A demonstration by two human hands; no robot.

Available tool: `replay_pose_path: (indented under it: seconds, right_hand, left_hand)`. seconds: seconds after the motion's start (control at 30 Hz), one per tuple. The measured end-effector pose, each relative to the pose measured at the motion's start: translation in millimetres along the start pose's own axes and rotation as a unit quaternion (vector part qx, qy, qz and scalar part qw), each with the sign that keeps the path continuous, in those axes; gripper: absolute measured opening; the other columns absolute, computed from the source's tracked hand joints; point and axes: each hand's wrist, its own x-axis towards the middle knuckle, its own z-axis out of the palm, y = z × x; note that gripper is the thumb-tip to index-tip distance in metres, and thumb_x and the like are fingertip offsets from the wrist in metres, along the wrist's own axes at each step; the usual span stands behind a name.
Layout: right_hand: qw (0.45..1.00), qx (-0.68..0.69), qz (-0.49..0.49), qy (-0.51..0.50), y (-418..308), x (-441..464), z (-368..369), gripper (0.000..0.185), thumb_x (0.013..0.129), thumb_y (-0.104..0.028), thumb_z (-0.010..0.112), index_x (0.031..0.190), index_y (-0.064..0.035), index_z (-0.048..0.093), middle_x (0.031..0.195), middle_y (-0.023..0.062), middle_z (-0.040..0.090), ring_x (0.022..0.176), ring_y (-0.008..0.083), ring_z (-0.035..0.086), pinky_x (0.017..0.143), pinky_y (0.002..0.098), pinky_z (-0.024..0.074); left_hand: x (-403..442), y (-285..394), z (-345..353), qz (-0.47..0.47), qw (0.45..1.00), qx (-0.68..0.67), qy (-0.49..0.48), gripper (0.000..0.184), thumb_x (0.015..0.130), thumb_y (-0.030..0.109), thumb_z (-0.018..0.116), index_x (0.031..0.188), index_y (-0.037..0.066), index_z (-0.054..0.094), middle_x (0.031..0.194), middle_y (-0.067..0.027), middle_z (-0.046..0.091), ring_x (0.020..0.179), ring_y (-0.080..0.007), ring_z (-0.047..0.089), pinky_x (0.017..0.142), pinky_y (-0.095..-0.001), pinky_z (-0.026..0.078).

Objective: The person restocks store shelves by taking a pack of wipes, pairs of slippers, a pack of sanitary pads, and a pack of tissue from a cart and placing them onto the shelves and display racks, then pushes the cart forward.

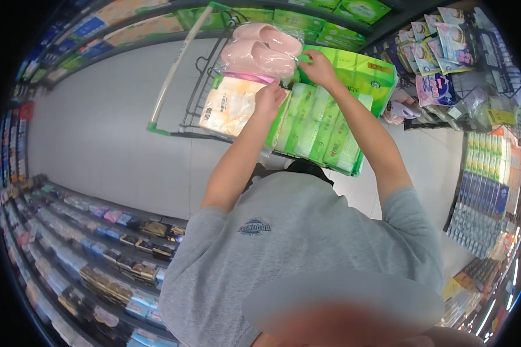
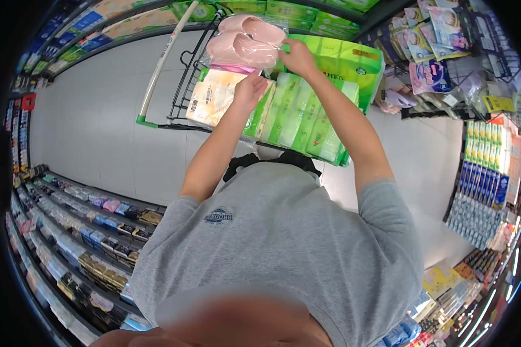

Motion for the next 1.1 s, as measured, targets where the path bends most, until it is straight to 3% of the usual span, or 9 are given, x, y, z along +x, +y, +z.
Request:
replay_pose_path:
  seconds: [0.07, 0.13, 0.27, 0.3, 0.53, 0.6, 0.9, 1.03, 1.1]
  right_hand:
    - [0.995, -0.064, -0.035, 0.07, 23, 32, 18, 0.043, 0.077, -0.027, 0.064, 0.109, 0.0008, 0.06, 0.112, 0.0247, 0.059, 0.103, 0.0373, 0.057, 0.09, 0.0402, 0.0452]
    - [0.997, -0.065, -0.007, 0.039, 40, 56, 28, 0.055, 0.077, -0.031, 0.064, 0.119, 0.0026, 0.053, 0.121, 0.0273, 0.052, 0.112, 0.0396, 0.05, 0.097, 0.041, 0.0404]
    - [0.99, -0.137, 0.019, 0.012, 60, 90, 45, 0.069, 0.079, -0.037, 0.061, 0.131, 0.0027, 0.04, 0.132, 0.0276, 0.043, 0.123, 0.0402, 0.041, 0.103, 0.0424, 0.0337]
    - [0.988, -0.15, 0.034, -0.002, 62, 99, 49, 0.074, 0.079, -0.039, 0.061, 0.135, 0.003, 0.035, 0.135, 0.0287, 0.04, 0.126, 0.0401, 0.038, 0.105, 0.0427, 0.0319]
    - [0.99, -0.106, 0.079, -0.058, 66, 134, 64, 0.094, 0.07, -0.05, 0.066, 0.137, 0.0053, 0.03, 0.129, 0.0331, 0.043, 0.119, 0.0409, 0.046, 0.1, 0.0398, 0.0381]
    - [0.989, -0.096, 0.096, -0.062, 67, 138, 67, 0.099, 0.065, -0.055, 0.068, 0.136, 0.0055, 0.033, 0.124, 0.0327, 0.048, 0.114, 0.0421, 0.05, 0.097, 0.0394, 0.0414]
    - [0.997, 0.003, 0.083, -0.009, 45, 132, 36, 0.083, 0.061, -0.048, 0.075, 0.12, 0.0059, 0.054, 0.113, 0.0288, 0.058, 0.106, 0.0367, 0.058, 0.094, 0.0368, 0.0436]
    - [0.984, 0.13, 0.124, -0.007, 29, 109, 10, 0.067, 0.063, -0.039, 0.077, 0.111, 0.0056, 0.06, 0.104, 0.0207, 0.064, 0.093, 0.0268, 0.063, 0.083, 0.0322, 0.0482]
    - [0.974, 0.175, 0.136, -0.044, 21, 85, -11, 0.06, 0.065, -0.035, 0.077, 0.106, 0.0051, 0.061, 0.097, 0.0163, 0.065, 0.086, 0.0218, 0.062, 0.076, 0.0308, 0.0482]
  left_hand:
    - [19, 0, 5, -0.015, 0.999, -0.024, 0.016, 0.055, 0.087, 0.021, 0.062, 0.128, -0.007, 0.038, 0.126, -0.0238, 0.041, 0.115, -0.0323, 0.046, 0.1, -0.0381, 0.041]
    - [27, 2, 12, -0.032, 0.995, -0.054, 0.073, 0.052, 0.083, 0.026, 0.067, 0.116, -0.008, 0.045, 0.111, -0.0154, 0.047, 0.103, -0.028, 0.05, 0.093, -0.0365, 0.044]
    - [39, 9, 20, -0.052, 0.991, -0.084, 0.093, 0.058, 0.081, 0.029, 0.071, 0.118, -0.007, 0.045, 0.114, -0.0178, 0.046, 0.103, -0.0273, 0.049, 0.09, -0.0375, 0.045]
    - [41, 11, 19, -0.063, 0.993, -0.073, 0.066, 0.077, 0.082, 0.034, 0.069, 0.133, -0.009, 0.03, 0.134, -0.0254, 0.034, 0.121, -0.033, 0.039, 0.101, -0.0401, 0.039]
    - [58, 16, 9, -0.101, 0.991, -0.057, 0.061, 0.079, 0.082, 0.041, 0.067, 0.134, -0.006, 0.03, 0.134, -0.0245, 0.034, 0.12, -0.0337, 0.04, 0.097, -0.0425, 0.041]
    - [62, 16, 5, -0.12, 0.989, -0.065, 0.053, 0.071, 0.082, 0.04, 0.067, 0.131, -0.001, 0.036, 0.126, -0.0217, 0.04, 0.108, -0.0309, 0.047, 0.091, -0.0406, 0.044]
    - [52, 38, -6, -0.116, 0.991, -0.069, -0.002, 0.028, 0.081, 0.022, 0.068, 0.101, 0.01, 0.054, 0.087, -0.0041, 0.049, 0.075, -0.0145, 0.045, 0.068, -0.0306, 0.042]
    - [24, 40, -14, -0.115, 0.99, -0.053, -0.065, 0.028, 0.081, 0.018, 0.067, 0.104, 0.009, 0.053, 0.091, -0.0047, 0.052, 0.08, -0.0166, 0.049, 0.074, -0.0321, 0.044]
    - [-1, 46, -8, -0.096, 0.99, -0.055, -0.083, 0.03, 0.083, 0.014, 0.064, 0.11, 0.007, 0.052, 0.101, -0.0063, 0.056, 0.093, -0.0197, 0.054, 0.084, -0.0343, 0.044]
